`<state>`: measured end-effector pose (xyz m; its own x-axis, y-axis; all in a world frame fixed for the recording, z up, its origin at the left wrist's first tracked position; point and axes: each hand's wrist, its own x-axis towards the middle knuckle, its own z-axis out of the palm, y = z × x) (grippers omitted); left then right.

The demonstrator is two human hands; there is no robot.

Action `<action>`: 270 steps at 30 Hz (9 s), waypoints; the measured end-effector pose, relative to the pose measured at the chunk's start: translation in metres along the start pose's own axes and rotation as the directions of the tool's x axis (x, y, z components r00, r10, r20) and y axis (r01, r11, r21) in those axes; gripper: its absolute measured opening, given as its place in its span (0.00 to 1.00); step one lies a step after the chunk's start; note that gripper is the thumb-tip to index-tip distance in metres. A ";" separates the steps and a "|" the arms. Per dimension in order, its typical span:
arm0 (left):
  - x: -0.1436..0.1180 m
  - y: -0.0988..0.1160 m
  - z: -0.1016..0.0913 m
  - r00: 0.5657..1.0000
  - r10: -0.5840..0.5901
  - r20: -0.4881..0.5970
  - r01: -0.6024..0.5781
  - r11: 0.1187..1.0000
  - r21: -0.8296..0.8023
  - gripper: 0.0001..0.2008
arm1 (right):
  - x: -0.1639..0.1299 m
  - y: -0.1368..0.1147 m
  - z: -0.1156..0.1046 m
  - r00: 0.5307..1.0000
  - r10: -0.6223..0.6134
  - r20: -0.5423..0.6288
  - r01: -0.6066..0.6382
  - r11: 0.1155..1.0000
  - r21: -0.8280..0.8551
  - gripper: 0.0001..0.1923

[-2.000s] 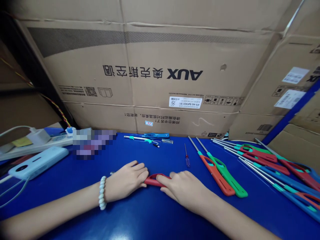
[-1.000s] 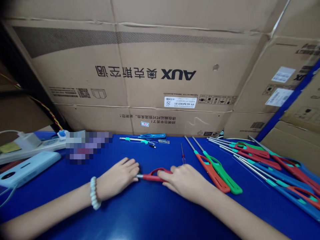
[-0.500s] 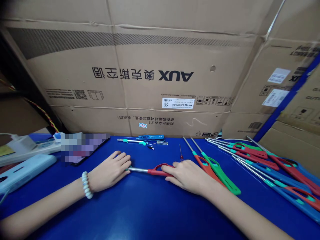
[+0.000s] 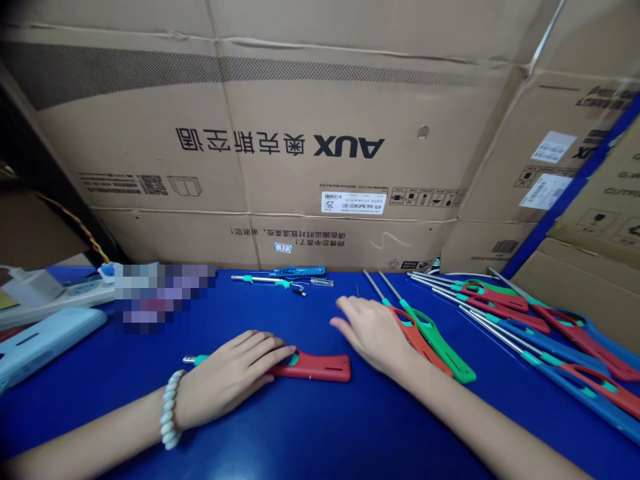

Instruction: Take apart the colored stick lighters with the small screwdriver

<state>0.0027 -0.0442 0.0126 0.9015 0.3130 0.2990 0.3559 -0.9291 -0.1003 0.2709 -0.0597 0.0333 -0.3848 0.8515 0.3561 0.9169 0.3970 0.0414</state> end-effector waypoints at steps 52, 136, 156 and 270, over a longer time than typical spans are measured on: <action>-0.004 0.011 -0.001 0.994 0.102 0.046 -0.100 0.994 -0.030 0.17 | -0.023 -0.039 -0.028 0.834 0.049 -0.549 0.300 0.796 0.526 0.14; -0.004 -0.038 0.002 0.996 -0.056 0.068 0.064 0.990 -0.126 0.16 | 0.047 -0.036 -0.020 0.990 0.109 0.085 -0.086 0.005 0.996 0.12; -0.005 -0.039 0.005 0.996 -0.067 0.054 0.076 0.982 -0.174 0.16 | 0.048 -0.023 -0.021 0.987 0.076 0.141 -0.145 0.050 0.988 0.11; -0.005 -0.035 0.001 1.000 -0.019 -0.005 0.018 0.989 -0.145 0.16 | 0.002 -0.030 0.042 0.798 -0.480 -0.365 0.410 0.876 -0.255 0.18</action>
<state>-0.0137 -0.0132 0.0133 0.8934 0.3296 0.3053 0.3325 -0.9421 0.0442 0.2383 -0.0554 -0.0064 -0.7080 0.3641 0.6052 0.6726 0.6090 0.4204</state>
